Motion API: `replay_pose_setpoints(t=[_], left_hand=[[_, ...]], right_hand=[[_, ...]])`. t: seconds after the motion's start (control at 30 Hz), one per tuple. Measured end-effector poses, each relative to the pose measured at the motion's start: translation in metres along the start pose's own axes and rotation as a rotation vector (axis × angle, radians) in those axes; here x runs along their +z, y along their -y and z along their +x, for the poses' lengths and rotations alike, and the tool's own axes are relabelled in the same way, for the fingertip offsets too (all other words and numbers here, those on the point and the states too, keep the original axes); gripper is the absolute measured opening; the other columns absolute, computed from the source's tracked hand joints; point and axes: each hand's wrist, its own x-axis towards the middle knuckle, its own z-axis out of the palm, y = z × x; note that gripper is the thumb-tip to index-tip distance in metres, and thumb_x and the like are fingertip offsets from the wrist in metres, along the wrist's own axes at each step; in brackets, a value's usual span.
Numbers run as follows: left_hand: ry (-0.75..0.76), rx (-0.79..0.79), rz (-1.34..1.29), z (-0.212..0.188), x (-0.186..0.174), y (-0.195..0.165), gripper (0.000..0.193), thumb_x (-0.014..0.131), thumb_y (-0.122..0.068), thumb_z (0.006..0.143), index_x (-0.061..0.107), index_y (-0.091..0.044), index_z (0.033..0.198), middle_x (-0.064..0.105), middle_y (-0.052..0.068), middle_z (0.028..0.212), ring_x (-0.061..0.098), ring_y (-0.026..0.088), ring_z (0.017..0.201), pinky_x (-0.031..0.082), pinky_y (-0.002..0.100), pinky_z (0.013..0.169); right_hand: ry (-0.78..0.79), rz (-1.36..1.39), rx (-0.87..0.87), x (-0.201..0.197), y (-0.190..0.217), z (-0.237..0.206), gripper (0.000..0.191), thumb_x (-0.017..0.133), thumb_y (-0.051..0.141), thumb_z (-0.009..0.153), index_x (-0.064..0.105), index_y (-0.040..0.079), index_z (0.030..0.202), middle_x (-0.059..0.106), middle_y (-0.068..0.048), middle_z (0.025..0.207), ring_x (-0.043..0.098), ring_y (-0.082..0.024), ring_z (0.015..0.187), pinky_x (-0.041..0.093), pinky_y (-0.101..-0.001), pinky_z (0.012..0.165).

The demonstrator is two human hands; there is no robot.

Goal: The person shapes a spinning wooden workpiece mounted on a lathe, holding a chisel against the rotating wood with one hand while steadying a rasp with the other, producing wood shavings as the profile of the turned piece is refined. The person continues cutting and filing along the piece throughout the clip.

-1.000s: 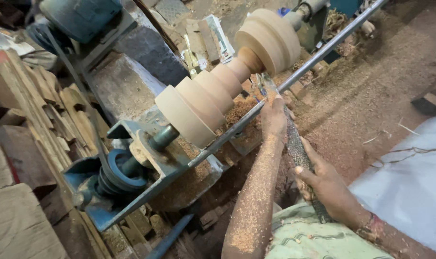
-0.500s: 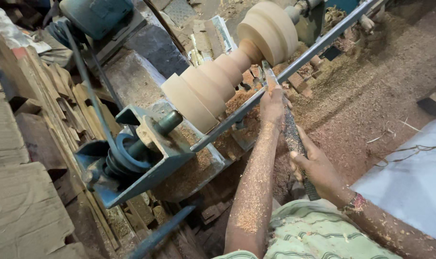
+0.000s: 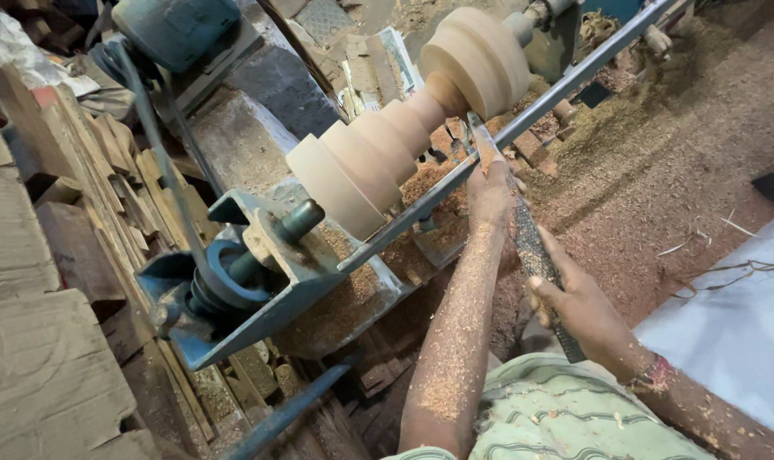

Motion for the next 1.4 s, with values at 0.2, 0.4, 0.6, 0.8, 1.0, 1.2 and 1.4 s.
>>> replay_pose_setpoints(t=[0.2,0.4,0.6,0.8,1.0,1.2,1.4], left_hand=[[-0.042,0.15,-0.007,0.008,0.015,-0.002,0.028,0.047,-0.02,0.102,0.049,-0.004,0.124,0.07,0.008,0.086,0.068,0.015,0.079,0.054,0.027,0.068],[-0.224,-0.02,0.05,0.006,0.03,-0.003,0.032,0.049,-0.024,0.102,0.059,0.004,0.114,0.054,0.006,0.081,0.055,0.019,0.067,0.049,0.035,0.055],[-0.286,0.029,-0.044,0.017,0.047,0.0,0.035,0.05,-0.027,0.1,0.06,0.0,0.118,0.06,0.007,0.091,0.058,0.018,0.078,0.049,0.035,0.067],[-0.375,0.089,0.126,0.021,0.039,0.017,0.033,0.052,-0.028,0.097,0.062,-0.001,0.115,0.064,0.005,0.092,0.06,0.016,0.083,0.047,0.031,0.075],[-0.272,0.14,-0.027,0.03,0.029,0.026,0.027,0.054,-0.022,0.1,0.063,0.003,0.101,0.06,0.002,0.083,0.053,0.015,0.073,0.043,0.033,0.065],[-0.171,0.235,-0.019,0.024,0.021,0.017,0.021,0.051,-0.018,0.099,0.063,0.0,0.1,0.066,-0.001,0.083,0.058,0.01,0.076,0.046,0.027,0.074],[-0.16,0.005,0.081,0.007,0.01,0.006,0.029,0.054,-0.025,0.099,0.068,0.0,0.093,0.045,0.001,0.063,0.042,0.015,0.051,0.033,0.033,0.045]], right_hand=[[-0.013,-0.217,0.163,-0.019,0.023,0.011,0.083,0.059,0.015,0.098,0.02,0.044,0.166,0.049,-0.006,0.067,0.046,-0.015,0.05,0.043,-0.0313,0.044],[-0.018,-0.453,0.347,-0.044,0.054,0.02,0.082,0.063,0.021,0.099,0.017,0.047,0.163,0.055,-0.007,0.068,0.049,-0.018,0.053,0.045,-0.0341,0.047],[0.073,-0.472,0.248,-0.083,0.073,0.038,0.082,0.066,0.02,0.093,0.029,0.044,0.162,0.047,-0.004,0.064,0.043,-0.017,0.049,0.042,-0.0342,0.045],[0.232,-0.329,0.112,-0.089,0.056,0.041,0.085,0.059,0.01,0.098,0.02,0.037,0.169,0.05,-0.003,0.066,0.047,-0.014,0.049,0.047,-0.0319,0.042],[0.098,-0.418,0.162,-0.079,0.04,0.035,0.085,0.06,0.01,0.097,0.022,0.037,0.168,0.052,-0.003,0.07,0.048,-0.014,0.051,0.048,-0.0314,0.044],[0.066,-0.331,0.146,-0.053,0.04,0.023,0.086,0.061,0.009,0.097,0.023,0.037,0.169,0.052,-0.004,0.066,0.049,-0.015,0.049,0.046,-0.032,0.042],[-0.041,-0.281,0.081,-0.019,0.023,0.017,0.084,0.06,0.013,0.095,0.022,0.035,0.167,0.048,-0.003,0.062,0.046,-0.014,0.047,0.043,-0.0301,0.044]])
